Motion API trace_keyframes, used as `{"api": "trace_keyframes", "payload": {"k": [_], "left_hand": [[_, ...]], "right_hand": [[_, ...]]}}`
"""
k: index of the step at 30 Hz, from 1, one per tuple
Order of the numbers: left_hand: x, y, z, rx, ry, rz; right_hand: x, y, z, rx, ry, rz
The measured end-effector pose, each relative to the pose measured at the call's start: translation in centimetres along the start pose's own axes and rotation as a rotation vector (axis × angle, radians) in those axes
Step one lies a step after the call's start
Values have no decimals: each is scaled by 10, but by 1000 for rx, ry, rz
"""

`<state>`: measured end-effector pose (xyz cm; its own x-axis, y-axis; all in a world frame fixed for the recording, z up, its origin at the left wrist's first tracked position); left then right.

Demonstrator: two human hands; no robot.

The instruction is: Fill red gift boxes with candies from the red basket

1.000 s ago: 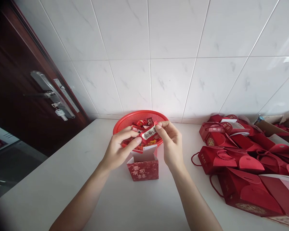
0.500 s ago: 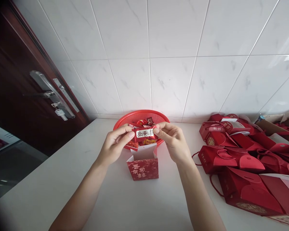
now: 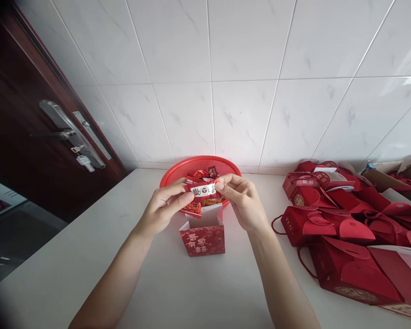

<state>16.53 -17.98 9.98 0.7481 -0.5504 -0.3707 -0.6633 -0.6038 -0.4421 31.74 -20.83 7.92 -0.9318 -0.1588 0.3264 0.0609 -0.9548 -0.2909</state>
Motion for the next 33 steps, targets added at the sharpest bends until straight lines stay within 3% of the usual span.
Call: {"api": "trace_keyframes", "payload": {"k": [9,24,33], "left_hand": [[-6,-1,-1,11,-61,-32],[-8,-3,2,-16,-38,-3],[-10,-3,0,-4,-31,-12]], "right_hand": [[-10,3,7,-68,128,-65],[-14,2,4,-58,133,-85],[-8,1,0,-6,93,-24]]}}
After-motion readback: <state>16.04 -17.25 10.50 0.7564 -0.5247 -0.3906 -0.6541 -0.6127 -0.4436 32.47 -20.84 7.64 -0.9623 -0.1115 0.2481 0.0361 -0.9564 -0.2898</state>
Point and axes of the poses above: each hand's wrist, its own y-axis away from the middle knuckle, its own x-axis out of the palm, z = x × y, the point moved 10 cm from there along -y, towards the middle knuckle, and after that the axes turned 8 degrees about z, right-handed, at the moved point
